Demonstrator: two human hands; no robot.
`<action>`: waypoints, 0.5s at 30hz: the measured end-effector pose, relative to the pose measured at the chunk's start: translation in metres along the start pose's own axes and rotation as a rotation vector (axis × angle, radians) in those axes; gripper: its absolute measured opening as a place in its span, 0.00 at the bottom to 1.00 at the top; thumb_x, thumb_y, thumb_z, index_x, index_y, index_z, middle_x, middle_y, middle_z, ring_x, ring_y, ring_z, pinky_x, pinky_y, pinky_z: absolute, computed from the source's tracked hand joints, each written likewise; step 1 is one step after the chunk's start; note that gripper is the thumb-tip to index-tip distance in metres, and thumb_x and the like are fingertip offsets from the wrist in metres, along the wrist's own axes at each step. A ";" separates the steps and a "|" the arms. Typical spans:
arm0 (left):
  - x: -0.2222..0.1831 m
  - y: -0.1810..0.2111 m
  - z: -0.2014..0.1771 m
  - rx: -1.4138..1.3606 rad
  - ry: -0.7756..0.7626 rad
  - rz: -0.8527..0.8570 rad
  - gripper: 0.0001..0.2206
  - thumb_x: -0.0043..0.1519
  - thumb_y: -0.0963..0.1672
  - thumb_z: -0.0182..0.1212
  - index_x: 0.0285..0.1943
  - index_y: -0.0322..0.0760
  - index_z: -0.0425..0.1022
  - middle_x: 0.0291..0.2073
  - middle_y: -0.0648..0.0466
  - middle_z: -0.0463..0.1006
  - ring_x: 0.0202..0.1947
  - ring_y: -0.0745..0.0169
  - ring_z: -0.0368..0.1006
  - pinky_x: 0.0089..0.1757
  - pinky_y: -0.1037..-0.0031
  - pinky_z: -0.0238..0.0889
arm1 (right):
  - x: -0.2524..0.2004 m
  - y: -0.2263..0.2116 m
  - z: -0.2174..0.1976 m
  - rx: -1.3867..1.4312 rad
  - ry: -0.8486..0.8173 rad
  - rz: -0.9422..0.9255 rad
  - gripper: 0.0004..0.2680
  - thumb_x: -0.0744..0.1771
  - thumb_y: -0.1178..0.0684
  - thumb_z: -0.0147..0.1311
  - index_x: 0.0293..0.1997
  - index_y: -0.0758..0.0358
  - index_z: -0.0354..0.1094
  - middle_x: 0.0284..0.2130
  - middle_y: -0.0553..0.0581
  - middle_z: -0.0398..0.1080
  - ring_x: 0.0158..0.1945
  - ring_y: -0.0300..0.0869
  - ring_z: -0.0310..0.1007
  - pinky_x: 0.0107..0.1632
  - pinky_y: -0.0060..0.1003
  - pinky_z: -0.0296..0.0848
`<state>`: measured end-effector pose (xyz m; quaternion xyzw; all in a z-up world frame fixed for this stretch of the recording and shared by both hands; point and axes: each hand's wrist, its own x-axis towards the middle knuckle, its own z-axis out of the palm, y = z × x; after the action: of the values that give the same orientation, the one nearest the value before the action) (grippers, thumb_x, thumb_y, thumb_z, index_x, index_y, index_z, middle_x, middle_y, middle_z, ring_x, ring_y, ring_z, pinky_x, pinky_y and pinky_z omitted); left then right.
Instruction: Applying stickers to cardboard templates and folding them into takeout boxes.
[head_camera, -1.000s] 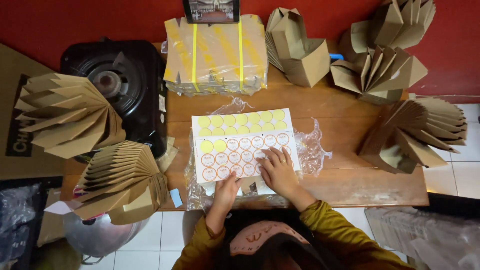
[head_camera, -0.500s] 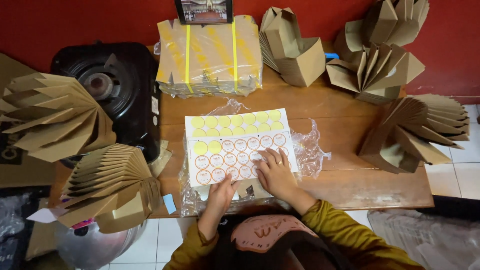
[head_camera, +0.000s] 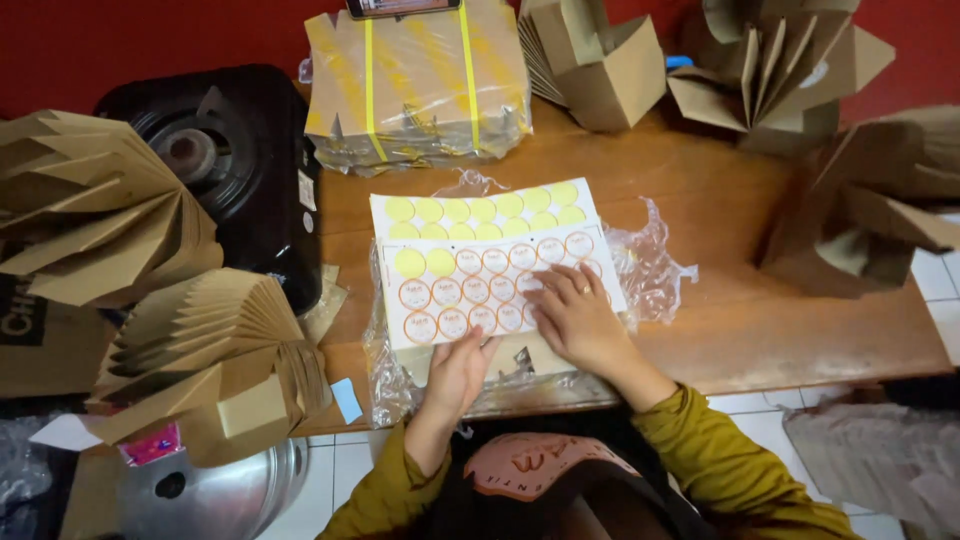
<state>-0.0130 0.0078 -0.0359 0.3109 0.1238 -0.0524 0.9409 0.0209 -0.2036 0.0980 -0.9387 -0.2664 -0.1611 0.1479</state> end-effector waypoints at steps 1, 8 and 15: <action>0.014 -0.016 -0.024 0.003 -0.007 -0.004 0.27 0.65 0.33 0.47 0.75 0.41 0.59 0.69 0.55 0.65 0.68 0.49 0.61 0.65 0.37 0.46 | 0.001 -0.002 -0.002 -0.004 0.005 0.006 0.09 0.68 0.46 0.49 0.51 0.49 0.69 0.54 0.55 0.66 0.64 0.53 0.60 0.63 0.60 0.56; 0.006 0.013 0.023 0.020 -0.119 0.022 0.28 0.66 0.34 0.46 0.76 0.46 0.57 0.71 0.57 0.63 0.68 0.50 0.60 0.66 0.42 0.48 | -0.002 -0.004 -0.003 0.018 0.066 0.000 0.09 0.67 0.49 0.53 0.51 0.49 0.70 0.53 0.54 0.69 0.62 0.52 0.64 0.63 0.59 0.58; -0.017 0.045 0.069 0.038 -0.156 0.028 0.28 0.67 0.34 0.46 0.77 0.48 0.55 0.73 0.58 0.60 0.70 0.54 0.57 0.66 0.44 0.49 | -0.002 -0.003 0.000 0.042 0.081 0.004 0.08 0.67 0.49 0.52 0.50 0.50 0.71 0.52 0.52 0.71 0.61 0.50 0.65 0.64 0.58 0.59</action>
<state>-0.0073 0.0032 0.0479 0.3255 0.0448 -0.0656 0.9422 0.0179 -0.2023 0.0981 -0.9287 -0.2614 -0.1932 0.1784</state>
